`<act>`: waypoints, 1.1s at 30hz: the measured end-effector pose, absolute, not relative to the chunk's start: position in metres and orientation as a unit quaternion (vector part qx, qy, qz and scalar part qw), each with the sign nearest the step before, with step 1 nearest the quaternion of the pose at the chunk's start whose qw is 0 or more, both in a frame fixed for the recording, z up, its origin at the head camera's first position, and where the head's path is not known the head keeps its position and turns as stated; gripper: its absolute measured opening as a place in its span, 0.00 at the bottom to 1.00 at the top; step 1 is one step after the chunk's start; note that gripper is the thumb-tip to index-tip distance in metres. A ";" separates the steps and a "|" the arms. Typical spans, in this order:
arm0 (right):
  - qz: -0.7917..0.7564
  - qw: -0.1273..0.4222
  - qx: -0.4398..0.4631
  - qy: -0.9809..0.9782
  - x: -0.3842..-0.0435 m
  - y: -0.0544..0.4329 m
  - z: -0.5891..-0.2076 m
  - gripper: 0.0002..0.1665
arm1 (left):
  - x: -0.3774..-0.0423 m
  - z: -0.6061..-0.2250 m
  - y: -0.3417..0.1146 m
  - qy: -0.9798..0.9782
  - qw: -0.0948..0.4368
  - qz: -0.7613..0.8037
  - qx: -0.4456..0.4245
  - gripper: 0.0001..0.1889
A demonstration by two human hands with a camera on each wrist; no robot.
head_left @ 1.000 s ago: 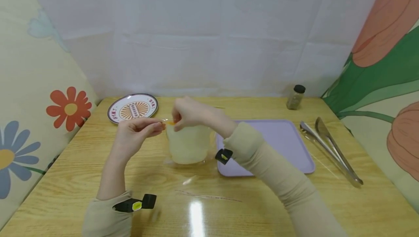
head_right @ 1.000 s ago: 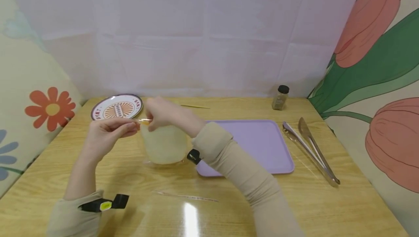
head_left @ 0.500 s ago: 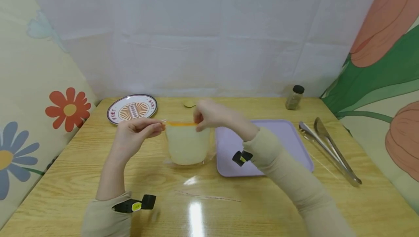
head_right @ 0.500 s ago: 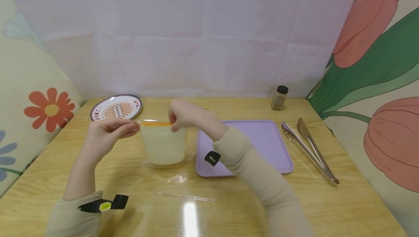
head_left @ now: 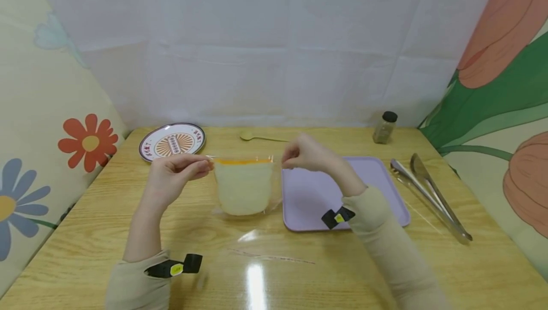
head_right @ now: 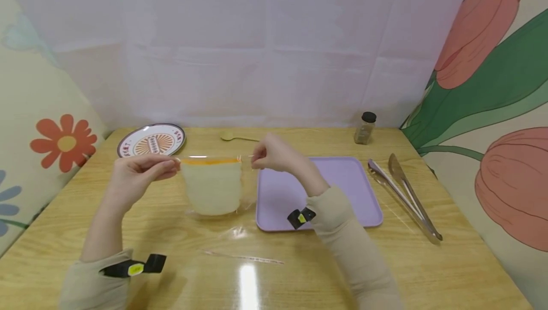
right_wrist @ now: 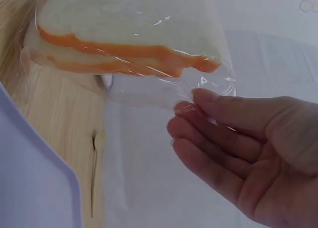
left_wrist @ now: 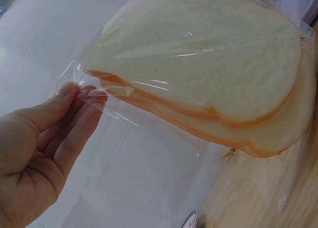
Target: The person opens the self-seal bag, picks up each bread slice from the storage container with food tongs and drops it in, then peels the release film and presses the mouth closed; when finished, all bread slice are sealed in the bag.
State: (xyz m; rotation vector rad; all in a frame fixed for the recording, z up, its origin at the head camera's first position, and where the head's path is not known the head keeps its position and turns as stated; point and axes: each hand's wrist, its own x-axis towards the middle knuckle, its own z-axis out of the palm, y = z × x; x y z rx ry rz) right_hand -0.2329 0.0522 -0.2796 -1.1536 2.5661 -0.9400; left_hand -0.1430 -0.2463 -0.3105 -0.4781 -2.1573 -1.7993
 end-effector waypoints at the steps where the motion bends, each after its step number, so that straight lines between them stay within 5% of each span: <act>1: -0.332 0.087 -0.378 0.860 -0.234 0.055 -0.283 0.04 | -0.143 -0.311 -0.247 -0.752 0.146 -0.622 -0.162 0.08; 12: -0.638 0.145 -0.205 0.728 -0.232 0.053 -0.307 0.11 | -0.146 -0.311 -0.243 -0.720 0.176 -0.658 -0.135 0.04; 20: -0.689 0.179 -0.133 0.690 -0.233 0.041 -0.312 0.16 | -0.148 -0.311 -0.240 -0.703 0.192 -0.683 -0.057 0.03; 24: -0.676 0.217 -0.103 0.696 -0.240 0.037 -0.321 0.15 | -0.156 -0.318 -0.240 -0.725 0.157 -0.670 0.008 0.04; 29: -0.654 0.235 -0.088 0.713 -0.252 0.032 -0.334 0.14 | -0.173 -0.326 -0.245 -0.785 0.091 -0.612 0.035 0.19; 33: -0.638 0.246 -0.076 0.726 -0.262 0.027 -0.342 0.12 | -0.187 -0.329 -0.251 -0.788 0.032 -0.614 0.042 0.23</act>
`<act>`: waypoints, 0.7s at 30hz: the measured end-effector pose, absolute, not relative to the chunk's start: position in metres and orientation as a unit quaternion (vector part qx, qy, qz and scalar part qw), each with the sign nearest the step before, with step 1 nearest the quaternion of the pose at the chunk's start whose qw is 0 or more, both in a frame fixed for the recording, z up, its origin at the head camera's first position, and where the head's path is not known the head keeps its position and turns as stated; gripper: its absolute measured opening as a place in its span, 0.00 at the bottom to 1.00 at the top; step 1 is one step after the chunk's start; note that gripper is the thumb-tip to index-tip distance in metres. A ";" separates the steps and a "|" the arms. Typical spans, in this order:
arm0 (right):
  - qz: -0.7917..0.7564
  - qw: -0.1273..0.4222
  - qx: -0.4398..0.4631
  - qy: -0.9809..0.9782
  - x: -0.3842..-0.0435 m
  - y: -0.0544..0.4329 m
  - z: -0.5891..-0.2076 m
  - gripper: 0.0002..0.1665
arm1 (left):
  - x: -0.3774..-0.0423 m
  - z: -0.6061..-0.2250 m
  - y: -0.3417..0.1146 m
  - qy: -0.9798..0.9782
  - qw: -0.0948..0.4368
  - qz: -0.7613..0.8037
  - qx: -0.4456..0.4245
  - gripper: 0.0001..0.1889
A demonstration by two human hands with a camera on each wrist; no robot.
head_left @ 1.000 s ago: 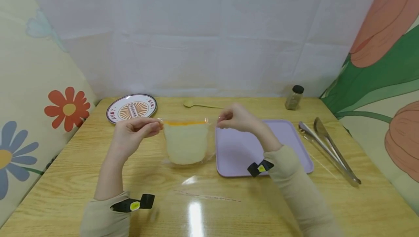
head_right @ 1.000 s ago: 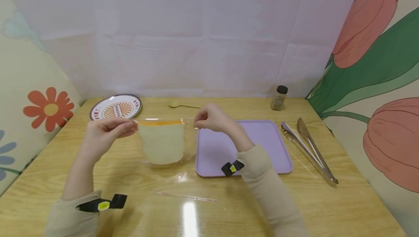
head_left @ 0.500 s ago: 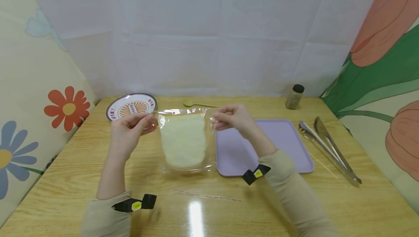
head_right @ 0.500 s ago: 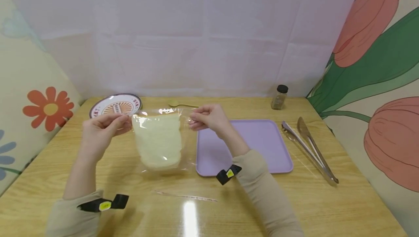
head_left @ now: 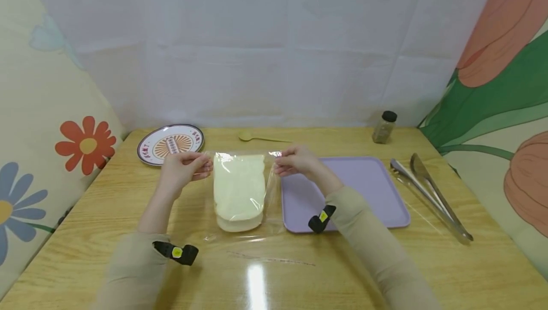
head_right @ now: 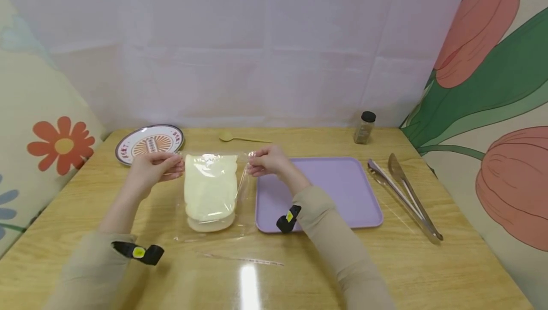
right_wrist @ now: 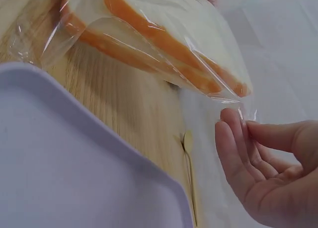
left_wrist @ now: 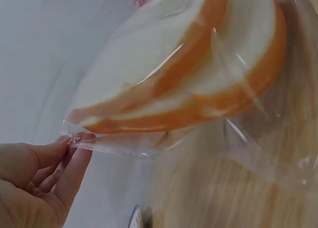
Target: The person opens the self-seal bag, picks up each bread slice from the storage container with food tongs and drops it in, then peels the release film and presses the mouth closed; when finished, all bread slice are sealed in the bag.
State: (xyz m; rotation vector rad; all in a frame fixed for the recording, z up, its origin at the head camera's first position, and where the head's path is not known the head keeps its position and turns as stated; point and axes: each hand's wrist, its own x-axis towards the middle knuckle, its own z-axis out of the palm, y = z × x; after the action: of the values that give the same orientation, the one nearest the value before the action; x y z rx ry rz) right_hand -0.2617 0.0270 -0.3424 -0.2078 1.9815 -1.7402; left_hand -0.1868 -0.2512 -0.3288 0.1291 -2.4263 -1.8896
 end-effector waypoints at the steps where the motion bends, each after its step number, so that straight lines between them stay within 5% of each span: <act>1: -0.636 0.248 -0.072 0.727 -0.264 0.025 -0.345 0.12 | -0.189 -0.330 -0.253 -0.786 0.019 -0.616 0.047 0.23; 9: -0.637 0.233 -0.054 0.733 -0.277 0.015 -0.370 0.13 | -0.208 -0.343 -0.261 -0.800 -0.046 -0.593 0.080 0.22; 14: -0.661 0.231 -0.064 0.711 -0.323 0.012 -0.433 0.17 | -0.213 -0.348 -0.260 -0.817 -0.050 -0.568 0.089 0.22; 21: -0.661 0.198 -0.047 0.722 -0.342 0.003 -0.465 0.21 | -0.218 -0.354 -0.263 -0.807 -0.042 -0.580 0.101 0.23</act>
State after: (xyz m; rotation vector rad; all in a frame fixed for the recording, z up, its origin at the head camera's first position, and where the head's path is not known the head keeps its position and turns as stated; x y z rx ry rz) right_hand -0.3420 0.0031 -0.4647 -0.1322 2.0207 -1.8502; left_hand -0.2177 -0.2626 -0.3544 0.3257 -2.6062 -1.8730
